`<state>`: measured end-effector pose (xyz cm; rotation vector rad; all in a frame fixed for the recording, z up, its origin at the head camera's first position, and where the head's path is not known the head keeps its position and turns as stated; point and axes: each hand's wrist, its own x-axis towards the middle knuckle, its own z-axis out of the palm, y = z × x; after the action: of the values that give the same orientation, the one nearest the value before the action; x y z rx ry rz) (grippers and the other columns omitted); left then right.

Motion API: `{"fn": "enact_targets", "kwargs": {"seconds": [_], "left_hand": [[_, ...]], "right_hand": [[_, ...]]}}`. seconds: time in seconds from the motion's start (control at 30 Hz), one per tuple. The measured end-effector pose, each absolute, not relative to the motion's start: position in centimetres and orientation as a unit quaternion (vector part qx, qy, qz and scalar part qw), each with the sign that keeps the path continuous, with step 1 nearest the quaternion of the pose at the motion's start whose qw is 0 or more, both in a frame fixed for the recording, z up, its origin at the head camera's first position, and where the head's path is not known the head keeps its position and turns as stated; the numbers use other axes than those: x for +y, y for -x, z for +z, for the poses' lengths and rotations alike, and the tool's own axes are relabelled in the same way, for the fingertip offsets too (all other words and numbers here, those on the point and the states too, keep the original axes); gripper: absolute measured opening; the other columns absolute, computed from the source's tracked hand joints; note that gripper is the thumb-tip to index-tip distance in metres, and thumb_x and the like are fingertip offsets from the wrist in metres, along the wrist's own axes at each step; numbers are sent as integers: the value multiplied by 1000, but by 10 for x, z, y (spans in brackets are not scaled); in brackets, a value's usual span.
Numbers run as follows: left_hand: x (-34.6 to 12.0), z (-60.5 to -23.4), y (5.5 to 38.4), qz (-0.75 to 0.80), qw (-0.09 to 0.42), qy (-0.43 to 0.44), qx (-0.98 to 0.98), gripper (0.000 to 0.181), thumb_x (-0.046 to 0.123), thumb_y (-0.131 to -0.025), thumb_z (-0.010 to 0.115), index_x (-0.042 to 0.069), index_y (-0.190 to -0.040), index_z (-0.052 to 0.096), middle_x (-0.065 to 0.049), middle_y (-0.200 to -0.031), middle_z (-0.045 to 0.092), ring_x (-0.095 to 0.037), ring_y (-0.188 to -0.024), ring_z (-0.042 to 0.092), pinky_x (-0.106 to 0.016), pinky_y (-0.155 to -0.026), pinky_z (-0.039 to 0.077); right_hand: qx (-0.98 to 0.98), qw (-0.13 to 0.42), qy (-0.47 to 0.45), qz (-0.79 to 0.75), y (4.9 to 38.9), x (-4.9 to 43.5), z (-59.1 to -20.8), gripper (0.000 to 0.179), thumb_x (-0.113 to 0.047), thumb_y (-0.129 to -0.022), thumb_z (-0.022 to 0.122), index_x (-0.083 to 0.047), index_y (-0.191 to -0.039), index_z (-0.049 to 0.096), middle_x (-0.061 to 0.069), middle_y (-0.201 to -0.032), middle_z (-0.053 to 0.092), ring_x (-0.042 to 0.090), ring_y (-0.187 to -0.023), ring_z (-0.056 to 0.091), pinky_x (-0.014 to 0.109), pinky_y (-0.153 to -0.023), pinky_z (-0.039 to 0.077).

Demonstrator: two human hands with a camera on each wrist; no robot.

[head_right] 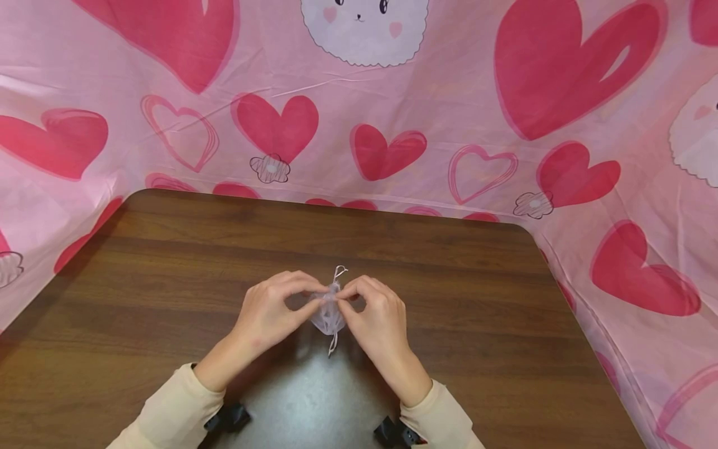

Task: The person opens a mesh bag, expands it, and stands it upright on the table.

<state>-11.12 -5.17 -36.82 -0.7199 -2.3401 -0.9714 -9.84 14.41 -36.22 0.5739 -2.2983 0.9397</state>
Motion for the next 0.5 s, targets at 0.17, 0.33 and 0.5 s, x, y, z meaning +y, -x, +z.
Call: {"fn": "enact_targets", "kwargs": {"seconds": [0.17,0.33,0.5], "left_hand": [[-53,-367,112,-356,263,225,-868,13,26,-77,87,31,-87,79,21,-85,70,0,-78,62,-29,-59,47],[-54,-365,111,-364,268,192,-871,18,18,-74,88,30,-83,78,19,-79,68,-1,-73,59,-30,-58,45],[-54,-365,111,-363,257,185,-876,20,16,-74,87,29,-83,75,18,-77,66,-2,-72,58,-30,-57,44]], "right_hand": [[-868,262,-226,357,97,143,-362,19,-9,-75,87,-17,-89,77,-10,-82,69,7,-78,65,37,-67,52],[-877,242,-219,351,95,142,-360,17,-11,-79,84,-16,-95,78,-10,-84,70,7,-80,65,35,-68,52],[-880,248,-209,347,95,142,-360,14,-9,-79,84,-16,-90,79,-9,-84,72,9,-83,68,35,-71,53]]}}
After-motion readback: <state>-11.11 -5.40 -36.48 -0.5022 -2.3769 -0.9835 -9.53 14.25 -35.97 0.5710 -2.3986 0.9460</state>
